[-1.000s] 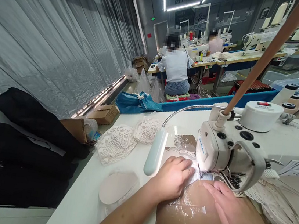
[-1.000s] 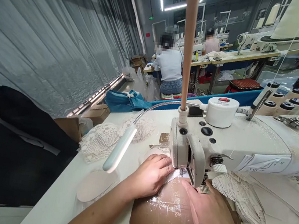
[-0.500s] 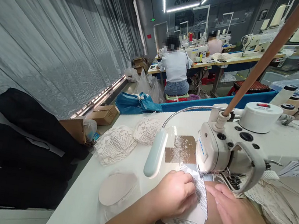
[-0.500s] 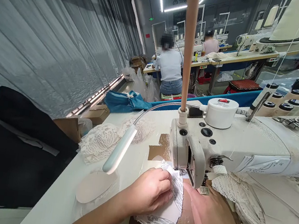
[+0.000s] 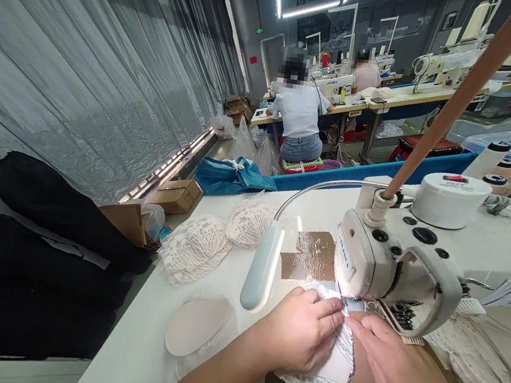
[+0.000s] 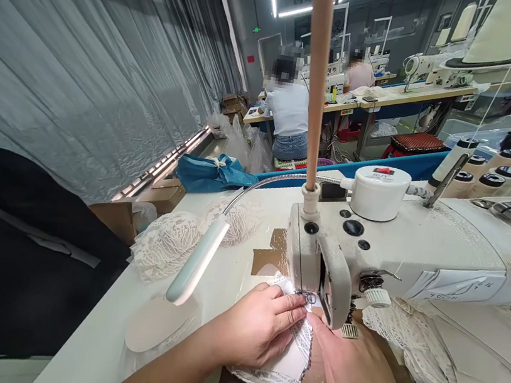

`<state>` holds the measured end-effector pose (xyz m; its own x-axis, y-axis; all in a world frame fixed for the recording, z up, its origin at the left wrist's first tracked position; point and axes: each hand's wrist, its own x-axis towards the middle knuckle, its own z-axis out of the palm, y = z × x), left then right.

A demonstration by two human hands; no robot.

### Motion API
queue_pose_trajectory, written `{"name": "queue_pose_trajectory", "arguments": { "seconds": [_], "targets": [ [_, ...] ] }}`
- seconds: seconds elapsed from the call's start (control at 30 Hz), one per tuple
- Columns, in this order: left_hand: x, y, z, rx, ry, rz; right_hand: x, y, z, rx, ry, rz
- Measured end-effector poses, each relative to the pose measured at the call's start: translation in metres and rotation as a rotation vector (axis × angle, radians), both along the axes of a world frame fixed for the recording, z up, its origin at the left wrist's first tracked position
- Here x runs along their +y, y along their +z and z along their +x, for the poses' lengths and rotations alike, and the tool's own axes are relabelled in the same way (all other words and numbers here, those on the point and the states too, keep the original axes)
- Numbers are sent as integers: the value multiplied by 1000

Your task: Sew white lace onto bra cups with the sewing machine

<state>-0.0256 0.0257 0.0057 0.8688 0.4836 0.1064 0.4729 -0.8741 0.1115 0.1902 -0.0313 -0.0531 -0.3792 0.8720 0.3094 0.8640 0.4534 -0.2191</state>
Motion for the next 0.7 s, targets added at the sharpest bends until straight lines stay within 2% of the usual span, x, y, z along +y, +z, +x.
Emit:
{"name": "queue_pose_trajectory", "arguments": {
  "seconds": [0.27, 0.53, 0.7],
  "targets": [
    [1, 1, 1, -9, -10, -46, 1, -15, -3, -115, -98, 95],
    [2, -7, 1, -72, -9, -61, 2, -7, -2, -127, -51, 139],
    [3, -9, 2, -147, -18, -54, -1, -12, 2, -67, -5, 89]
  ]
}}
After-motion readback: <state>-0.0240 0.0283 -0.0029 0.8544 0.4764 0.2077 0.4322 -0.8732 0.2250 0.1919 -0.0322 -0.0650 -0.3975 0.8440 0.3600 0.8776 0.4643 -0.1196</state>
